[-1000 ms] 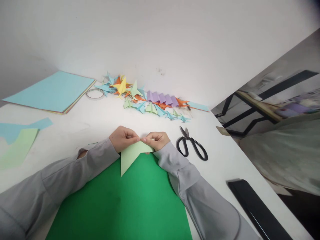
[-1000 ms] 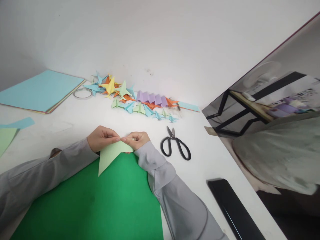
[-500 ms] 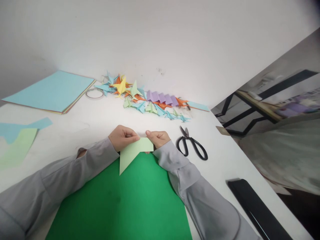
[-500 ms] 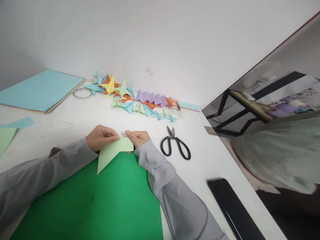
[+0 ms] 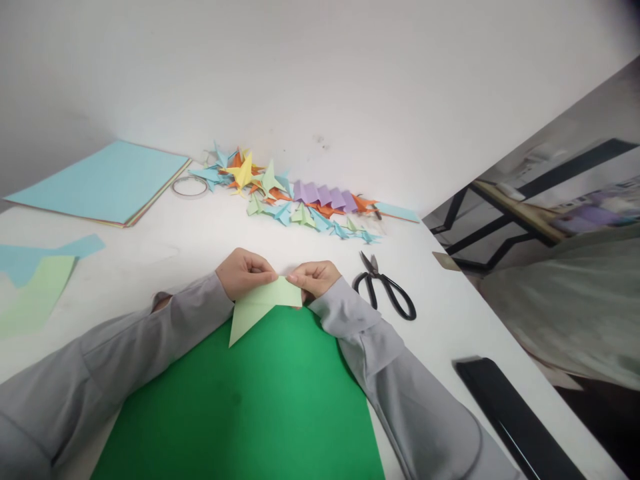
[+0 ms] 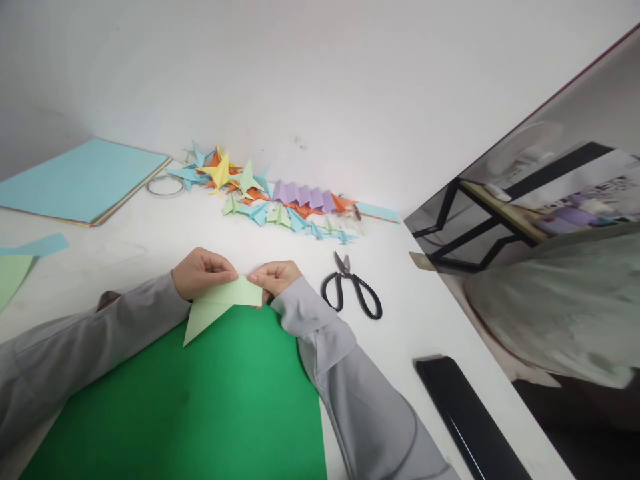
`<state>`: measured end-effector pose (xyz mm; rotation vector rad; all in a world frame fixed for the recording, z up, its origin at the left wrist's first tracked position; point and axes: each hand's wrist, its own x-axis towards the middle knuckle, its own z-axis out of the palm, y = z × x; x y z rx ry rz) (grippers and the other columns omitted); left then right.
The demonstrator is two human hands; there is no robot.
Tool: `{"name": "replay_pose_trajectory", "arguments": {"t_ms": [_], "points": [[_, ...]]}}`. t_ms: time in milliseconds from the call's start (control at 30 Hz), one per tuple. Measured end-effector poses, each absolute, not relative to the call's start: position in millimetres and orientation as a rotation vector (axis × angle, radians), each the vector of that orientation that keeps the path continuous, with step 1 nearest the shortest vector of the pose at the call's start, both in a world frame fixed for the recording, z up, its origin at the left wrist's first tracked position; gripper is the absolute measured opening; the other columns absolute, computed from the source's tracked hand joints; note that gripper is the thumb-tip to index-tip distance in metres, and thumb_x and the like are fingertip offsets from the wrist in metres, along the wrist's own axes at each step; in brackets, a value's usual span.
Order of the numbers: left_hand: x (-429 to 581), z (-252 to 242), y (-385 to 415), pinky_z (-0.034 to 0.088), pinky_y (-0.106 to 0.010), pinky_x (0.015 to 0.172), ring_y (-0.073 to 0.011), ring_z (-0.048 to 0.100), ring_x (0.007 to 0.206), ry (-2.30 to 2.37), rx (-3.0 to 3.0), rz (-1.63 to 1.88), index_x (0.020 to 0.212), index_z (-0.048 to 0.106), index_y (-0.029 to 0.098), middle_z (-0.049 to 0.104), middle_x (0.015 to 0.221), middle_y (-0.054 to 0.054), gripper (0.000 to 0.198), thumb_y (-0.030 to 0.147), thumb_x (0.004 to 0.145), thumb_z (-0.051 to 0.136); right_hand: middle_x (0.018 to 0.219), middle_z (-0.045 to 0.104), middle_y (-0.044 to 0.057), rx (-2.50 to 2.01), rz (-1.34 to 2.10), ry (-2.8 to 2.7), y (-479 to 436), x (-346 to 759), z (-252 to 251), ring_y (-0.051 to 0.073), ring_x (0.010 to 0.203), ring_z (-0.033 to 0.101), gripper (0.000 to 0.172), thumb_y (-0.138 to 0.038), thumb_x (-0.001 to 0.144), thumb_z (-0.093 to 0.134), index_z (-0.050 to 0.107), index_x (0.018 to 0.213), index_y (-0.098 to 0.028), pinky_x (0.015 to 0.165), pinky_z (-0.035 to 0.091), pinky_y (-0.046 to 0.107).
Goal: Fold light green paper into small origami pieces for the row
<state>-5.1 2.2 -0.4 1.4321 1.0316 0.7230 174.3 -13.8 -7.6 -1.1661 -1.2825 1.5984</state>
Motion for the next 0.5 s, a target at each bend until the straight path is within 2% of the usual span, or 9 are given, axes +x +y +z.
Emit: {"name": "replay_pose_trajectory", "arguments": {"t_ms": [367, 500], "points": [[-4.9, 0.7, 1.8, 0.033, -0.019, 0.038, -0.0086, 0.048, 0.039, 1.027, 1.4, 0.727, 0.056, 0.065, 0.01, 0.058, 0.043, -0.001, 0.02, 0.03, 0.055, 0.066, 0.04, 0.06, 0.002, -1.157, 1.646, -1.204, -15.1, 171.3, -11.3, 0.013, 0.032, 0.054, 0.046, -0.059, 0.062, 0.061, 0.061, 0.06, -0.013, 0.03, 0.04, 0.02], [-4.0, -1.3, 0.3, 0.034, -0.019, 0.038, -0.0091, 0.049, 0.04, 1.014, 1.439, 0.707, 0.057, 0.065, 0.01, 0.059, 0.044, -0.001, 0.018, 0.029, 0.056, 0.065, 0.038, 0.059, -0.001, -1.177, 1.563, -1.364, -18.5, 167.1, -11.3, 0.011, 0.032, 0.053, 0.039, -0.053, 0.062, 0.064, 0.061, 0.058, -0.014, 0.033, 0.041, 0.019]]}}
